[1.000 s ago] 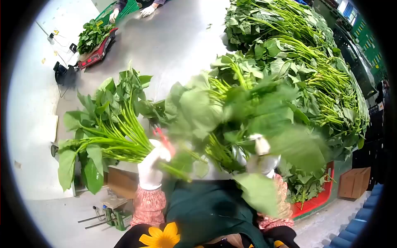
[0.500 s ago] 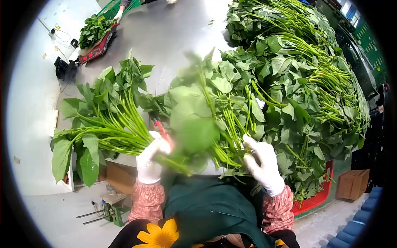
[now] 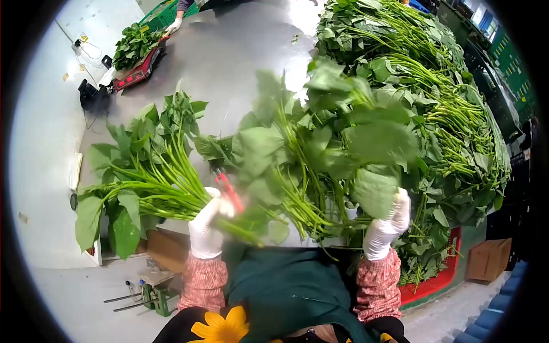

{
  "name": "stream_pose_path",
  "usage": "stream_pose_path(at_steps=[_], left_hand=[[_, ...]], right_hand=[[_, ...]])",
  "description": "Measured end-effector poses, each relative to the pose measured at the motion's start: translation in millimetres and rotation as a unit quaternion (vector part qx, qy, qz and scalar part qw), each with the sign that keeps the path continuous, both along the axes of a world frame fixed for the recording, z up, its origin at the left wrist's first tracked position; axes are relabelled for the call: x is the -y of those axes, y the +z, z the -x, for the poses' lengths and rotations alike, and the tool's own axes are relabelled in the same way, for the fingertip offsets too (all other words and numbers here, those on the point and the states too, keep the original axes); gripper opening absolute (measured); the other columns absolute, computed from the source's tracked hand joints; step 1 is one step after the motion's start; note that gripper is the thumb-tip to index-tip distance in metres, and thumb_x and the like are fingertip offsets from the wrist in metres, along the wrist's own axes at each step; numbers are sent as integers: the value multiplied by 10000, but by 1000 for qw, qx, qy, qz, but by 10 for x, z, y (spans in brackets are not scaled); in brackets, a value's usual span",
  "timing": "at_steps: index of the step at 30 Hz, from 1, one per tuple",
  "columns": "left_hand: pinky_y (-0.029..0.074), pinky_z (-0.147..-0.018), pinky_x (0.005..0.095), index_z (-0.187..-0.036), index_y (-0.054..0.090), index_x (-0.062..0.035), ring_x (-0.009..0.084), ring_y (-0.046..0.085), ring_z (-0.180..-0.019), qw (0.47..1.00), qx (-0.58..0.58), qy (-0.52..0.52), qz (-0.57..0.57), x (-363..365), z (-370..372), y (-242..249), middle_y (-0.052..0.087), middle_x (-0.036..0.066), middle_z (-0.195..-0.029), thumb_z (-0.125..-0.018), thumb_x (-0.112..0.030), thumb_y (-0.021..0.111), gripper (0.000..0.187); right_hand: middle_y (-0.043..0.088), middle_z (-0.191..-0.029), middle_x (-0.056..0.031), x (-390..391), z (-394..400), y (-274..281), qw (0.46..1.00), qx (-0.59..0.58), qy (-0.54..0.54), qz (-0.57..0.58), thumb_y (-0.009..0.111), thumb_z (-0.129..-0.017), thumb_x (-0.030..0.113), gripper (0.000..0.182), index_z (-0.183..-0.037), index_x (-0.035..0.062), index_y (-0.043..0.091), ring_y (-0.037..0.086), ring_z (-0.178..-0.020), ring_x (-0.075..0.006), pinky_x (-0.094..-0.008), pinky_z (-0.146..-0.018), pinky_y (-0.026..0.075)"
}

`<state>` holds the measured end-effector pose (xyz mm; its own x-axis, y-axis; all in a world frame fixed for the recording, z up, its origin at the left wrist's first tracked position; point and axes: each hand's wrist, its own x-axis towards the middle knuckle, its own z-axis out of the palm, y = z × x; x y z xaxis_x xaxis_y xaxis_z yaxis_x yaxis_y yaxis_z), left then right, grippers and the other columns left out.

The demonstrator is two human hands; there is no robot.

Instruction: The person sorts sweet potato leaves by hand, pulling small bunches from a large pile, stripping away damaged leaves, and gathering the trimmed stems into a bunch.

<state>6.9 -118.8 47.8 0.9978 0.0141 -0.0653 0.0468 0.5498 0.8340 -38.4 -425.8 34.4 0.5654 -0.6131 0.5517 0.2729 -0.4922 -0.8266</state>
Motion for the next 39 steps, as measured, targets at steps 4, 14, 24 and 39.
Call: stream_pose_path(at_steps=[4, 14, 24, 39], left_hand=[[450, -646, 325, -1045, 542, -7, 181, 521, -688, 1000, -20, -3, 5, 56, 1, 2, 506, 46, -751, -896, -24, 566, 152], [442, -645, 319, -995, 532, -24, 187, 525, -673, 999, -30, -10, -5, 34, 26, -34, 503, 44, -729, -889, -29, 577, 115], [449, -626, 321, -975, 535, -16, 188, 528, -660, 999, -29, -21, -4, 129, 29, 71, 509, 47, -720, -883, -42, 586, 108], [434, -593, 229, -1046, 652, 50, 113, 554, -628, 992, -88, -79, -52, 122, -180, 380, 590, 24, -727, -925, -47, 612, 160]], right_hand=[[536, -695, -15, -19, 68, 89, 964, -49, 52, -255, 527, -984, 221, 259, -1107, 0, 580, 371, -427, -61, -207, -403, 276], [507, -696, 27, 3, 49, -90, 940, -62, 161, -296, 542, -990, 213, 192, -1023, 24, 530, 406, -473, -28, -188, -428, 297], [569, -882, -34, -96, 343, -199, 977, -19, 211, 20, 671, -891, 106, 205, -1007, 39, 516, 542, -742, -105, -236, -681, 447], [517, -691, -4, -384, -10, 367, 745, 73, 294, 595, 605, -770, 156, 244, -1013, 151, 577, 443, -520, -120, -271, -442, 323]])
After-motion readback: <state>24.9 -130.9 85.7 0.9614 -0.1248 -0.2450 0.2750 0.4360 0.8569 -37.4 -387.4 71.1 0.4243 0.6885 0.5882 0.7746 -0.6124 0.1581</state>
